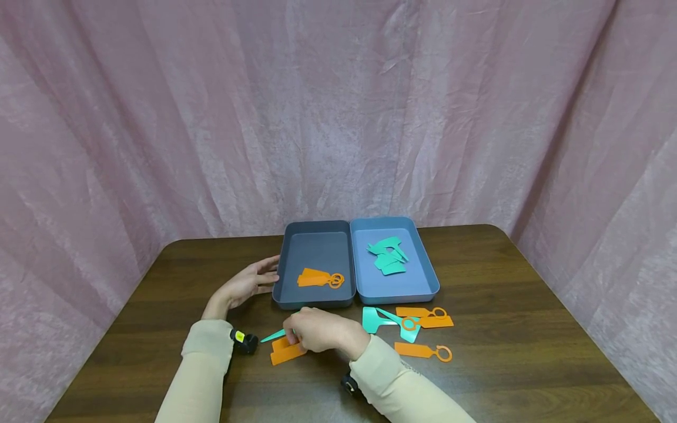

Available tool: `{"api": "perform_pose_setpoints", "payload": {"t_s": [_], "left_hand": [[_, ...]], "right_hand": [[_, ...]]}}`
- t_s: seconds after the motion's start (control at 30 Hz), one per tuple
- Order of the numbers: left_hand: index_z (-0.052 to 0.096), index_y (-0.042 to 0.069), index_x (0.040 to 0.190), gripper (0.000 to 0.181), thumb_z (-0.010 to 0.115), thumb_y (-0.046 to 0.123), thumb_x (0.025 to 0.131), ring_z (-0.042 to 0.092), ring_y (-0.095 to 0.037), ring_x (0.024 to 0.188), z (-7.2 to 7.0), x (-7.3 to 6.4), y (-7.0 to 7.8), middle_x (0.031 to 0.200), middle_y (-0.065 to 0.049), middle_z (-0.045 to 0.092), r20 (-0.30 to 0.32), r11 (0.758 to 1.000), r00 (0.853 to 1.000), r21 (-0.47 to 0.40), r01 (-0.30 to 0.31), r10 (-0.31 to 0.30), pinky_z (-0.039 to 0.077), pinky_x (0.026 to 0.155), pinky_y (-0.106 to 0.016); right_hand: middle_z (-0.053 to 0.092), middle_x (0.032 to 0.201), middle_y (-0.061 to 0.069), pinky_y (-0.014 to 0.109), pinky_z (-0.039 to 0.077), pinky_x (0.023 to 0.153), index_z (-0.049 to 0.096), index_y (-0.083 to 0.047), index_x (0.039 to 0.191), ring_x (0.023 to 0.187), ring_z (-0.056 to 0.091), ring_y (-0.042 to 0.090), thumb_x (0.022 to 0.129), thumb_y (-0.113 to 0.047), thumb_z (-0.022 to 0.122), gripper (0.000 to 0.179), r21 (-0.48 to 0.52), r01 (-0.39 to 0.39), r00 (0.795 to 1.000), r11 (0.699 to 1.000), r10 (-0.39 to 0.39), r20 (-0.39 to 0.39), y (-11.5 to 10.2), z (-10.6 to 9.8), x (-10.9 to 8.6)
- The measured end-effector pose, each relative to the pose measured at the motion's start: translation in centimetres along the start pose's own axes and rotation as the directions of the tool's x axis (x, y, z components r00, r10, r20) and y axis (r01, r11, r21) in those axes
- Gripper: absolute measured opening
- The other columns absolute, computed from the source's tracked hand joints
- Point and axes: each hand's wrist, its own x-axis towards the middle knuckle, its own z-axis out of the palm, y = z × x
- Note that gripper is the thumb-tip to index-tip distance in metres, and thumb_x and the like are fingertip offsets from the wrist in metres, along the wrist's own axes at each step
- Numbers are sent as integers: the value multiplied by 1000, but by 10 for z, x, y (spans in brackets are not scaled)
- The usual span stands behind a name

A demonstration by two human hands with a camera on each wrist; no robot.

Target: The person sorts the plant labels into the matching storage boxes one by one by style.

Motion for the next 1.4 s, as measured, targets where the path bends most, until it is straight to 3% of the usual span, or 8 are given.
{"api": "perform_pose_setpoints", "payload": {"t_s": [0.2, 0.37, 0.6, 0.8, 1.0, 1.13, 1.4], "left_hand": [[12, 3, 167, 68, 49, 9, 110, 29, -47, 150, 0, -1, 1, 169, -27, 17, -3, 1000, 1000, 1, -2, 2, 37, 118, -60], [12, 3, 167, 67, 49, 9, 110, 30, -46, 150, 0, 0, 0, 169, -27, 17, -5, 1000, 1000, 1, -1, 1, 38, 117, -58], [13, 4, 167, 68, 50, 10, 110, 27, -46, 152, 0, -2, -3, 170, -25, 16, -10, 1000, 1000, 2, 4, -4, 37, 118, -59], [13, 4, 167, 68, 49, 9, 110, 27, -47, 151, -1, 0, -2, 170, -25, 14, -16, 1000, 1000, -4, 9, -10, 35, 118, -60], [12, 4, 167, 68, 50, 9, 110, 33, -46, 149, 0, 2, -1, 170, -26, 15, -17, 1000, 1000, -17, 18, -18, 37, 118, -59], [13, 4, 167, 68, 50, 9, 110, 35, -46, 148, -1, 2, -1, 170, -26, 16, -14, 1000, 1000, -19, 16, -17, 38, 117, -58], [12, 3, 167, 67, 49, 8, 110, 29, -46, 150, -3, 3, -3, 171, -25, 14, -12, 1000, 1000, -15, 11, -11, 38, 117, -58]], "right_hand": [[66, 91, -10, 17, 48, 75, 78, -16, 98, 82, 55, 6, 89, 3, 76, 22, 4, -14, 1000, 1000, 14, 13, 1, 0, 0], [63, 88, -10, 18, 48, 73, 76, -17, 95, 80, 54, 6, 92, 4, 73, 21, 29, -13, 1000, 999, 13, 8, 1, -4, -1], [64, 84, -6, 19, 48, 70, 75, -16, 104, 77, 53, 7, 94, 5, 69, 25, 112, -23, 999, 993, 27, -31, 7, -15, -6], [55, 71, -2, 19, 43, 58, 73, -12, 101, 60, 46, 8, 97, 5, 65, 19, 183, 13, 996, 983, 4, -92, 21, -33, -14], [64, 76, 7, 25, 46, 67, 72, -10, 105, 61, 47, 10, 100, 4, 61, 19, 212, 18, 988, 977, 16, -156, 41, -54, -26], [67, 80, 10, 28, 47, 62, 72, -9, 108, 59, 49, 13, 101, 6, 58, 21, 239, -18, 980, 971, 65, -189, 51, -68, -36], [68, 87, 4, 29, 55, 67, 71, -6, 111, 60, 59, 15, 100, 5, 61, 18, 249, -27, 972, 968, 84, -221, 66, -82, -46]]}}
